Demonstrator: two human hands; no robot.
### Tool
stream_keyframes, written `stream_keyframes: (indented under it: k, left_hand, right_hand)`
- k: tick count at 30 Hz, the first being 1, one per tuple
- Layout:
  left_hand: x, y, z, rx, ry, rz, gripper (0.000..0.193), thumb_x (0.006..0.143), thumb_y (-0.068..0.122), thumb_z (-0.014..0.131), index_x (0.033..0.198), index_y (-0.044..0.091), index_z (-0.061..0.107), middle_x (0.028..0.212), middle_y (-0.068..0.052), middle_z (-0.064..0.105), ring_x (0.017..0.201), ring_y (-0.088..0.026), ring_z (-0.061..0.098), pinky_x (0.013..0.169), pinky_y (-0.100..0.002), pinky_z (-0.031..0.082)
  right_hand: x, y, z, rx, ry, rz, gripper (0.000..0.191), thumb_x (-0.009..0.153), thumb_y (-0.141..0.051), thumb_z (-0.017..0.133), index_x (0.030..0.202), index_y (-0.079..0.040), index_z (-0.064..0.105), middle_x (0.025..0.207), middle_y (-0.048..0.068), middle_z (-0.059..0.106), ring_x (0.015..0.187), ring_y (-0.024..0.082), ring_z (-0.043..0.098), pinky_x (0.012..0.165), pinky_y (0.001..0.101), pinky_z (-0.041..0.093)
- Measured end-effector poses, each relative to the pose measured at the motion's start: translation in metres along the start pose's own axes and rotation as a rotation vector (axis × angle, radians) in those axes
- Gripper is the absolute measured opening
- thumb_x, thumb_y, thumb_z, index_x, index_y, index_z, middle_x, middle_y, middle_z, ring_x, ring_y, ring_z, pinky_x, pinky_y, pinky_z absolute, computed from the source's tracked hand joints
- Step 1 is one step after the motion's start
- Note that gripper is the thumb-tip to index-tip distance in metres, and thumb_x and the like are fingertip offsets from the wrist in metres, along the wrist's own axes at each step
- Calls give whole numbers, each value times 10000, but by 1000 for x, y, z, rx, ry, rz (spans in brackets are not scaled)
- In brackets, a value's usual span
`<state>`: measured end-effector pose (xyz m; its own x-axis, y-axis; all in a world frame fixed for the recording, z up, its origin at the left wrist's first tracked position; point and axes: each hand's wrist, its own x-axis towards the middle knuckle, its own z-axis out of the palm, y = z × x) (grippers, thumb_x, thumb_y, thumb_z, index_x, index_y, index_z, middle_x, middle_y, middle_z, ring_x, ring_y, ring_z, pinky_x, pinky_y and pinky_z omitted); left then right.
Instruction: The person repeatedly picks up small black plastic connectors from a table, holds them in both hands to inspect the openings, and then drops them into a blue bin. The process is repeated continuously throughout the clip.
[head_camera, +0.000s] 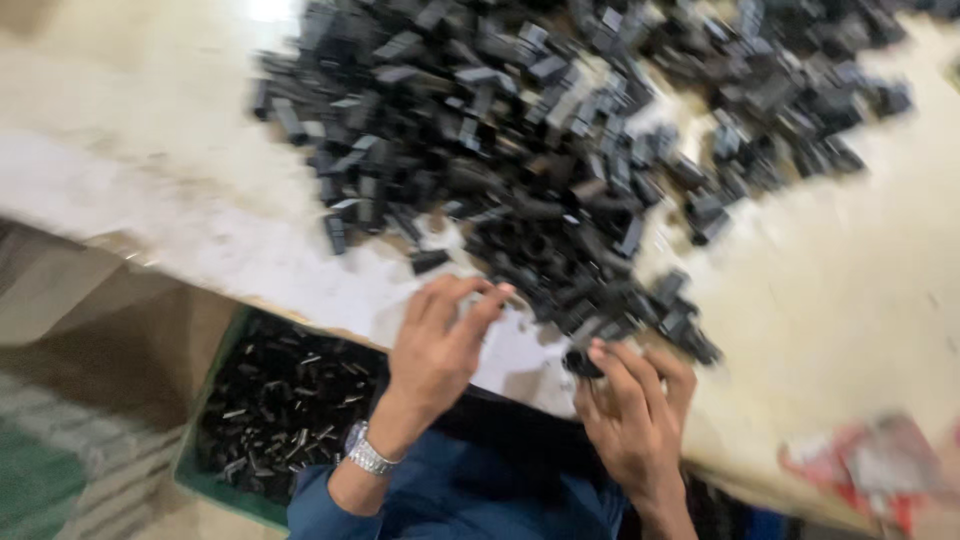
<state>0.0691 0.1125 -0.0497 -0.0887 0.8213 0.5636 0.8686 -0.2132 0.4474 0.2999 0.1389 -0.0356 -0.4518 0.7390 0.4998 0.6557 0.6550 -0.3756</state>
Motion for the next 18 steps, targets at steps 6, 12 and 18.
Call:
stream_keyframes:
  k: [6,12,18]
  left_hand:
    - [-7,8,1,-15,57,51,342,873,-10,780,1196,68,701,1201,-37,688,1098,-273,623,898,-389,504]
    - [-19,17,-4,-58,76,6,339,855,-65,733,1169,61,719,1217,-45,681,1128,-292,611,980,-406,509]
    - [-7,59,-41,-475,156,25,209,897,-115,725,1071,-5,692,1056,-102,711,984,-277,671,870,-385,559]
  right_hand:
    - [-25,5,3,-40,168,112,446,784,-44,859,1201,-41,701,1126,125,650,998,298,543,889,413,452]
    - [-35,-3,-4,41,309,125,443,821,14,820,1242,-23,687,1133,155,611,990,292,566,834,378,495]
    - [-59,-28,-12,535,346,387,404,908,44,709,1299,45,609,1143,122,636,952,174,591,825,270,474]
